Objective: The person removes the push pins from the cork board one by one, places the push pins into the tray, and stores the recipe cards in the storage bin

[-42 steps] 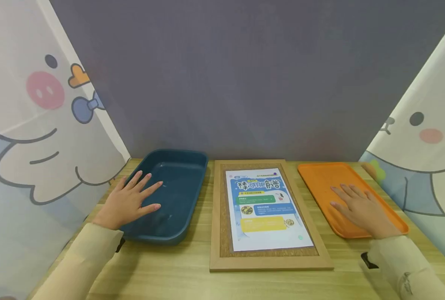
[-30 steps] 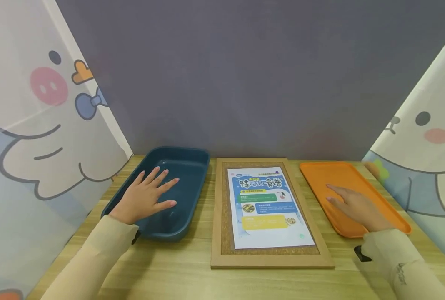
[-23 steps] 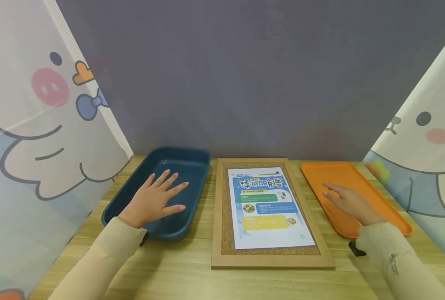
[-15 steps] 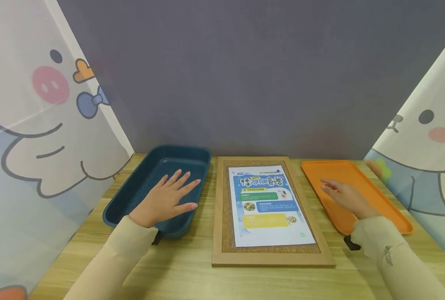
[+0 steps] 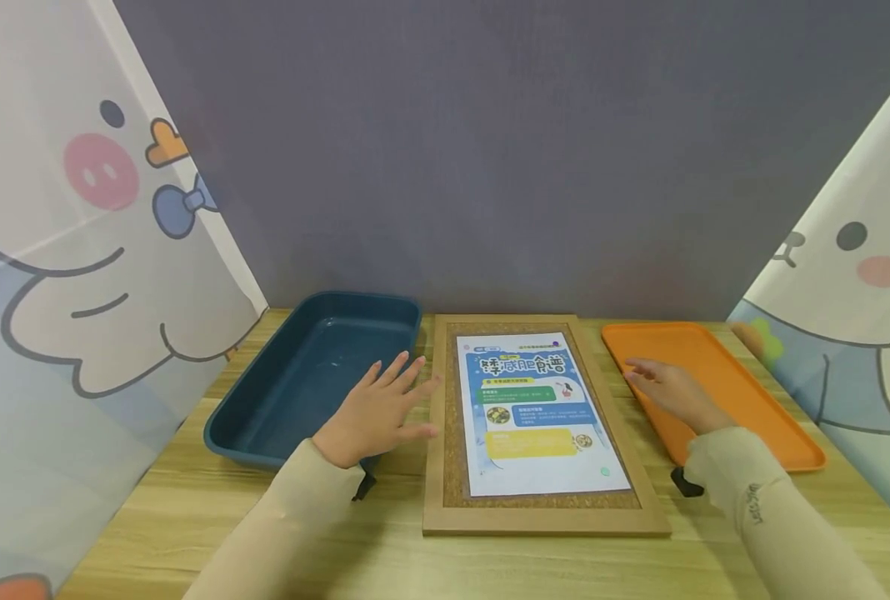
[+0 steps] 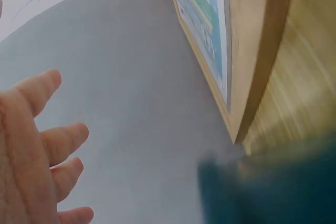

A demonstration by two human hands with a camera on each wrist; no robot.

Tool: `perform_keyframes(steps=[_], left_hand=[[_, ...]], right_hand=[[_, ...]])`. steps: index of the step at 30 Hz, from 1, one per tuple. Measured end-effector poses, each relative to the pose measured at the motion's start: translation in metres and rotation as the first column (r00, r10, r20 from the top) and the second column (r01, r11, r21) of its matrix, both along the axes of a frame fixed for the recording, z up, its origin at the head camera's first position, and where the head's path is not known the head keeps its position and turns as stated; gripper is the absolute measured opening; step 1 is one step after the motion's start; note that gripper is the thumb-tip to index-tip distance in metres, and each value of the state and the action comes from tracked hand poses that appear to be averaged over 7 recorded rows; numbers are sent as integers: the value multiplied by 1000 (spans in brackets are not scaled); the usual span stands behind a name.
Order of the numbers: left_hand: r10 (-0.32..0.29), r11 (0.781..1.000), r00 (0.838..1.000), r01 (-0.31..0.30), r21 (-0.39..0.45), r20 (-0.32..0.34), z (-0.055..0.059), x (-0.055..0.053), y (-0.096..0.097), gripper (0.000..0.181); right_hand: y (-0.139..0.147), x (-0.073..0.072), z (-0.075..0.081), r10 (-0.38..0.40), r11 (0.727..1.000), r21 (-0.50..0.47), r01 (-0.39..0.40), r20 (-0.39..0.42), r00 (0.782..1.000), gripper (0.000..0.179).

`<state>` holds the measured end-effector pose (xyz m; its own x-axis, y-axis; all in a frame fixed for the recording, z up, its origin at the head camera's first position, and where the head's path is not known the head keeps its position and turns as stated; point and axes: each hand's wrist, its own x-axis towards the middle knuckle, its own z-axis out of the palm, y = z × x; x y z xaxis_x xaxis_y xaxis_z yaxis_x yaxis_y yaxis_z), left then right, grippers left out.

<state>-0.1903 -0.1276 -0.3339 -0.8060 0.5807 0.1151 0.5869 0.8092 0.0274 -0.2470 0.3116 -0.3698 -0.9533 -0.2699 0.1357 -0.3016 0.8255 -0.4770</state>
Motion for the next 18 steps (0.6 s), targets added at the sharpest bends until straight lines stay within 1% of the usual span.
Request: perform_keyframes(steps=[5, 8, 10, 12, 14, 18], left_hand=[[-34, 999, 999, 33, 21, 41, -7, -2, 19, 71], [-56, 998, 998, 56, 18, 32, -9, -4, 28, 71], [-62, 998, 998, 62, 23, 22, -10, -6, 33, 70], [-65, 997, 998, 64, 33, 27, -11, -8, 36, 70], [-71, 997, 996, 69, 45, 46, -13, -11, 39, 69], [-93, 993, 989, 84, 85, 116, -17, -13, 44, 69]], right_hand=[[-5, 0, 0, -8, 1000, 15, 7, 26, 1000, 53], [-9, -2, -1, -14, 999, 31, 13, 29, 999, 55], [-12, -5, -2, -12, 999, 38, 11, 29, 1000, 54], [-15, -7, -2, -13, 999, 42, 11, 29, 999, 53], [-18, -9, -3, -14, 999, 33, 13, 31, 999, 51], [-22, -13, -5, -11, 1000, 5, 11, 17, 1000, 49]])
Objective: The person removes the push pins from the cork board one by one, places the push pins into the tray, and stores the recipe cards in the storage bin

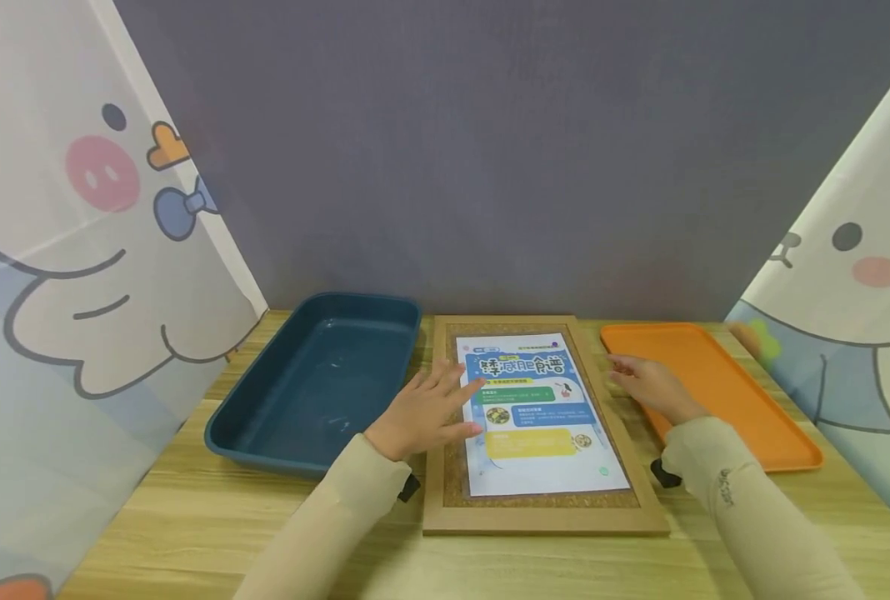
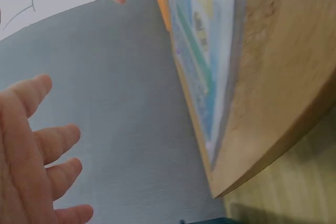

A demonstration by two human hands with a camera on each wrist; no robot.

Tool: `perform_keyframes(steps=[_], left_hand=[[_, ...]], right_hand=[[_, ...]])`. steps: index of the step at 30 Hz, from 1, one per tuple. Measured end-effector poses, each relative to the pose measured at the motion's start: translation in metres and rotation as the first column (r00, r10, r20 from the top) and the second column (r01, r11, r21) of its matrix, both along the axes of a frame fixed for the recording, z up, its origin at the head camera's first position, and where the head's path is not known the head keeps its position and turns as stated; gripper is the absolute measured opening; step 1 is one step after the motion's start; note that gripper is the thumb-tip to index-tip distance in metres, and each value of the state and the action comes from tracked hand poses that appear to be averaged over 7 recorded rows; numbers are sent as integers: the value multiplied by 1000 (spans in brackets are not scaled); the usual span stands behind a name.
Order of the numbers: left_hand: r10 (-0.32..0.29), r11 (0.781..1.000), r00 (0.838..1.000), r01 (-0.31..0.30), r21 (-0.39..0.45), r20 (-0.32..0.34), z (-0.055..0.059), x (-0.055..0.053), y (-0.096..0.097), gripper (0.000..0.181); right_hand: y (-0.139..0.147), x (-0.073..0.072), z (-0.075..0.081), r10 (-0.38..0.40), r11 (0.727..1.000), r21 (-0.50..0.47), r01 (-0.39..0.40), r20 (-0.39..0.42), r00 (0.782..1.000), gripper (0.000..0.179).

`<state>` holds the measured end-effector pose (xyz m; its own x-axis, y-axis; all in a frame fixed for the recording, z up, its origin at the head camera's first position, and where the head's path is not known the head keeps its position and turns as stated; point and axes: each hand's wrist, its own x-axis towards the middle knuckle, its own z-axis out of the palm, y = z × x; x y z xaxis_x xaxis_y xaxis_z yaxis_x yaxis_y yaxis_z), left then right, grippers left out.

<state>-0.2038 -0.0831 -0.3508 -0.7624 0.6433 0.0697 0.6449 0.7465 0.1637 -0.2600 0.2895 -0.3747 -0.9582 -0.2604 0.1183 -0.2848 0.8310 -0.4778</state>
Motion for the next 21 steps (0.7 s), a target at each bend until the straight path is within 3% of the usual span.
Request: perform_keyframes(steps=[3, 13, 21], left_hand=[[-5, 1000, 999, 4, 12, 45, -5, -3, 4, 69], [-3, 1000, 995, 4, -8, 101, -23, -13, 15, 69], [46, 995, 972, -24, -99, 231, -27, -30, 25, 73]], right_hand=[[-3, -4, -2, 18, 999, -33, -18, -7, 1000, 49], [-15, -23, -5, 18, 996, -91, -16, 22, 1000, 46], [-25, -34, -3, -21, 994, -104, 33, 108, 994, 47]])
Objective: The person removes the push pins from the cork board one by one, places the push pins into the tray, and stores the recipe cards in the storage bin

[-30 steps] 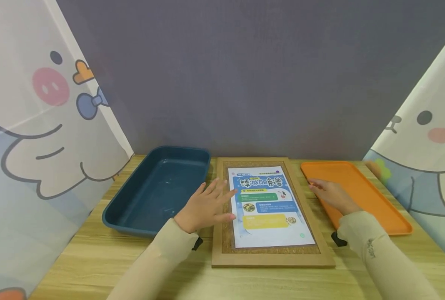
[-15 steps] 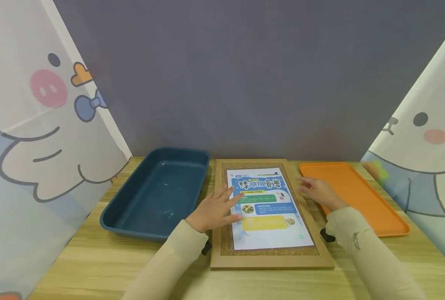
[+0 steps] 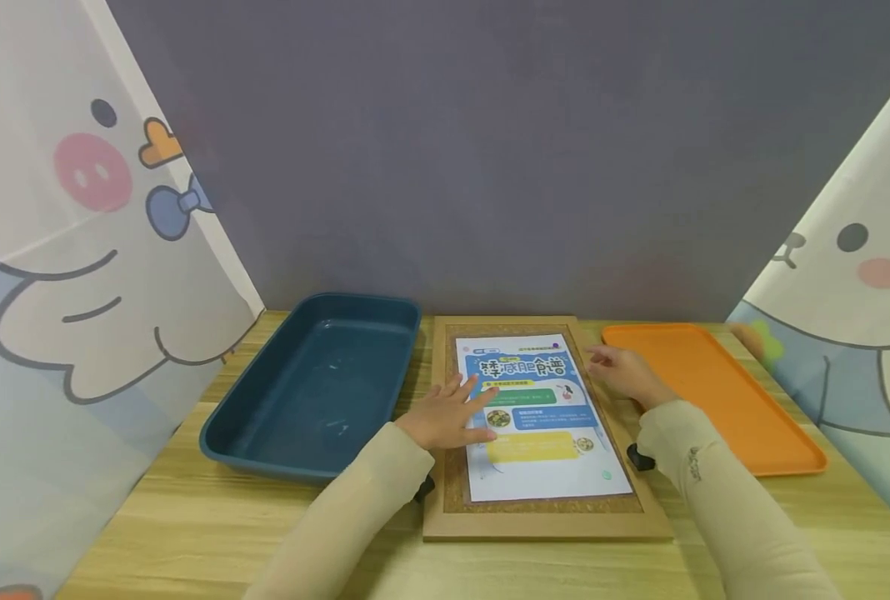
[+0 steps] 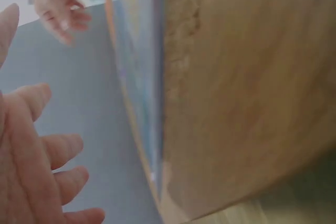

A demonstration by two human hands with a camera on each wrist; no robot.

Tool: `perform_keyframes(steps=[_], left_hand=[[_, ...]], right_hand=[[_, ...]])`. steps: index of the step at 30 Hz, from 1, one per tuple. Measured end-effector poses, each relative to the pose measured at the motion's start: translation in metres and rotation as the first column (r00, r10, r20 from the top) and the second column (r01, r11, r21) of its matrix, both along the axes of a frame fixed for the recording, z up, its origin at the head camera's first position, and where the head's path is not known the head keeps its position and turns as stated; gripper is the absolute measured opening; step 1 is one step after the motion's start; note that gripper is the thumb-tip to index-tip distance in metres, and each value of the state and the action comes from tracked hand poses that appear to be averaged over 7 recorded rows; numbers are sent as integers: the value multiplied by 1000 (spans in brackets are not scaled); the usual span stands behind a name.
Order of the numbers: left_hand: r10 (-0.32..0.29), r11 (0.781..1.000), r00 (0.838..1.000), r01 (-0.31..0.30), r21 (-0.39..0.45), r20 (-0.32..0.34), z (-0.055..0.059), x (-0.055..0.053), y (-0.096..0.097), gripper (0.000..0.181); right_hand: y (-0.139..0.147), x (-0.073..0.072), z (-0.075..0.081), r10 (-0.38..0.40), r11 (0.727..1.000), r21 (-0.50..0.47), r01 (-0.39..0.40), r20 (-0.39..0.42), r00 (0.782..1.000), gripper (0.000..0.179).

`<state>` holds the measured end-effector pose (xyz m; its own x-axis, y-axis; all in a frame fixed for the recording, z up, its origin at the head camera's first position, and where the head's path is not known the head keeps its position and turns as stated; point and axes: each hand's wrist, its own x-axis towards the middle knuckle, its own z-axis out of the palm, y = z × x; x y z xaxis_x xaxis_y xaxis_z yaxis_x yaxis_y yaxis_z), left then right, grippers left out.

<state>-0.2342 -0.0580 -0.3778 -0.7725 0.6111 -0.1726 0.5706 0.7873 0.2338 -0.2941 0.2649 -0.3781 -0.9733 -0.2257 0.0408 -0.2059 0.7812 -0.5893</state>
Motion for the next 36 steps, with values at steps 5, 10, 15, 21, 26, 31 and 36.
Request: perform_keyframes(steps=[5, 10, 15, 21, 26, 31, 36], left_hand=[[65, 993, 993, -54, -105, 103, 1, -7, 9, 76], [152, 968, 977, -117, -224, 148, 4, -8, 14, 79], [190, 945, 972, -143, -293, 140, 4, -4, 16, 78], [159, 921, 983, -115, -373, 91, -18, -11, 13, 77], [140, 923, 986, -97, -371, 91, -23, -13, 9, 76], [126, 927, 986, -78, -366, 110, -30, -16, 7, 78], [113, 926, 987, -63, -372, 114, -28, -14, 10, 81]], right_hand=[[-4, -4, 1, 4, 1000, -23, -3, 17, 1000, 49], [-6, -5, 1, -9, 1000, -18, 9, 30, 999, 49], [-9, -6, 1, -22, 1000, 2, 22, 34, 999, 48], [-10, -8, 0, -9, 1000, 0, 9, 18, 1000, 47], [-10, -9, 0, 1, 1000, -10, -1, 4, 1000, 47], [-11, -11, 0, 1, 1000, -25, 0, 16, 1000, 48], [-8, -14, -2, -21, 1000, -12, 21, 12, 1000, 48]])
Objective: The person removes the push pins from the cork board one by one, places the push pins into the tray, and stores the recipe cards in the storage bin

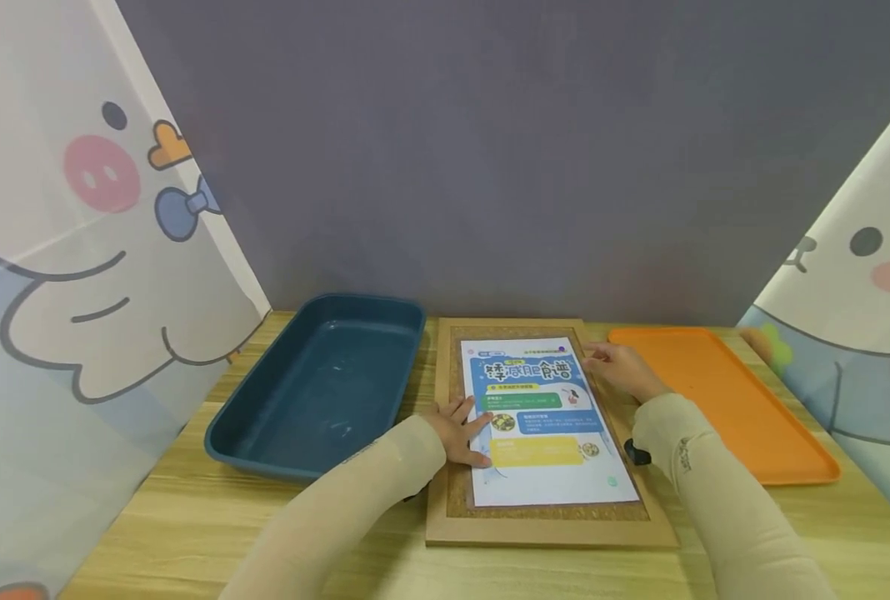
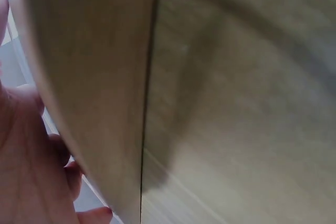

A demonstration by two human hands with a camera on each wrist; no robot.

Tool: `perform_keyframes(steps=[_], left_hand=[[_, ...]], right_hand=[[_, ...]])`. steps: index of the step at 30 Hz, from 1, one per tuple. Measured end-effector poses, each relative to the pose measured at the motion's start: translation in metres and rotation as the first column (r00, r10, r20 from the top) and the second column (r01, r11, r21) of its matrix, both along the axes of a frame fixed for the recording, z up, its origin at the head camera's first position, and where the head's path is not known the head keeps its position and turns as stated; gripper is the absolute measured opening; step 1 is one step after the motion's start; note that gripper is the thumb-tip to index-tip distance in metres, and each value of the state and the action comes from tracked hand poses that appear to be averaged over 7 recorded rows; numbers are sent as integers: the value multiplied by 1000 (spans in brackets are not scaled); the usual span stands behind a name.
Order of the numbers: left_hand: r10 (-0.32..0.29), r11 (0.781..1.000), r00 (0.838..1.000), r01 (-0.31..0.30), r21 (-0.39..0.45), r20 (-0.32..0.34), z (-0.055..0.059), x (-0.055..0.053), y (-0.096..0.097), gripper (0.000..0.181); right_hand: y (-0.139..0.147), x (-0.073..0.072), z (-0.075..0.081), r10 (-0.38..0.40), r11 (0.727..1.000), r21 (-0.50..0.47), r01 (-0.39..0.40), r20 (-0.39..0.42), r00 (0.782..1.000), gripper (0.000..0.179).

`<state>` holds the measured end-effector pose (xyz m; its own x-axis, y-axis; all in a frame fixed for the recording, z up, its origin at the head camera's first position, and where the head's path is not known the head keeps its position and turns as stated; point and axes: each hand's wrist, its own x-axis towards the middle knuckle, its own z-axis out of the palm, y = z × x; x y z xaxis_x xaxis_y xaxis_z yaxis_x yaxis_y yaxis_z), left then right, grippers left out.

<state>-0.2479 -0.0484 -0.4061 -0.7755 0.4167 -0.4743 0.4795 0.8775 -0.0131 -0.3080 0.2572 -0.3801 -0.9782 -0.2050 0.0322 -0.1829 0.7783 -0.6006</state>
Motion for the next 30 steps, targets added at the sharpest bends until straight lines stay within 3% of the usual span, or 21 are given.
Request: perform_keyframes(steps=[6, 15, 19, 24, 30], left_hand=[[-19, 1000, 999, 19, 6, -30, 0, 5, 1, 85], [-47, 999, 998, 47, -4, -50, 23, 18, 1, 83], [-72, 997, 993, 70, -27, -89, 22, 21, 0, 81], [-100, 994, 987, 94, -54, -128, 17, 23, -2, 78], [-108, 994, 984, 109, -6, -141, 11, 22, -7, 74]], right_hand=[[1, -3, -3, -27, 1000, -6, 27, 35, 999, 49], [-7, -10, -4, -60, 998, 27, 59, 78, 995, 49], [-11, -15, -6, -66, 998, 25, 64, 100, 993, 49], [-15, -20, -6, -29, 998, 65, 26, 55, 998, 47], [-21, -25, -5, -27, 998, 60, 23, 63, 998, 47]])
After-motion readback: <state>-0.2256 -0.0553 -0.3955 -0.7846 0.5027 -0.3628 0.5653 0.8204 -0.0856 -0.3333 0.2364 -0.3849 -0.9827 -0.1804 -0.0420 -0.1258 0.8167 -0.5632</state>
